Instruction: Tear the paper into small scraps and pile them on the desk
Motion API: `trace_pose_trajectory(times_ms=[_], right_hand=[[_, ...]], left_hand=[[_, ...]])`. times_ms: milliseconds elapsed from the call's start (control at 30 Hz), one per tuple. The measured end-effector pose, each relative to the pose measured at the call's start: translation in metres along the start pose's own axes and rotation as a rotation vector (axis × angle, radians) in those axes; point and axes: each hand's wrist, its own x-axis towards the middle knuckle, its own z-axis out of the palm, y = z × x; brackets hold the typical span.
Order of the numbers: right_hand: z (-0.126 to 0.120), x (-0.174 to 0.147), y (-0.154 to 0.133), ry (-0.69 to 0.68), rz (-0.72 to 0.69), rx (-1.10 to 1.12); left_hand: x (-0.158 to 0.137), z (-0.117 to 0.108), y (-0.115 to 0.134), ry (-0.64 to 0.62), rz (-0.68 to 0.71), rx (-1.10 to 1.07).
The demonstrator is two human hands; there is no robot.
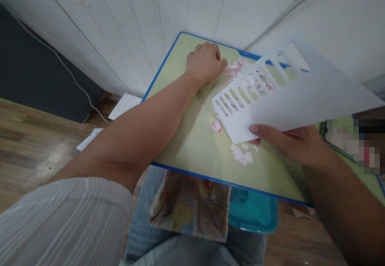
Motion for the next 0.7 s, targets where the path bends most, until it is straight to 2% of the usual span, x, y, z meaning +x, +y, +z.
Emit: trace_pose_trajectory(times_ms=[100,267,333,533,700], right_hand=[[-0.003,0.002,-0.001,-0.054,0.029,0.005],[-0.017,0.006,-0.001,0.151,-0.005,-0.086],[-0.024,0.006,0.005,0.183,-0.016,-0.145],[-0.034,-0.002,0.021,0.088,-0.047,-0.212],[-0.024,0.002,0.009,-0.016,-0.053,-0.160]], left_hand=[[0.001,0.001,-0.001,0.000,0.003,0.004],[-0.001,-0.001,0.000,-0.010,-0.014,-0.004],[-0.001,-0.001,0.001,-0.010,-0.020,-0.014],[-0.001,0.001,0.002,0.009,0.010,-0.021],[0.000,0.001,0.002,0.013,-0.004,-0.031]])
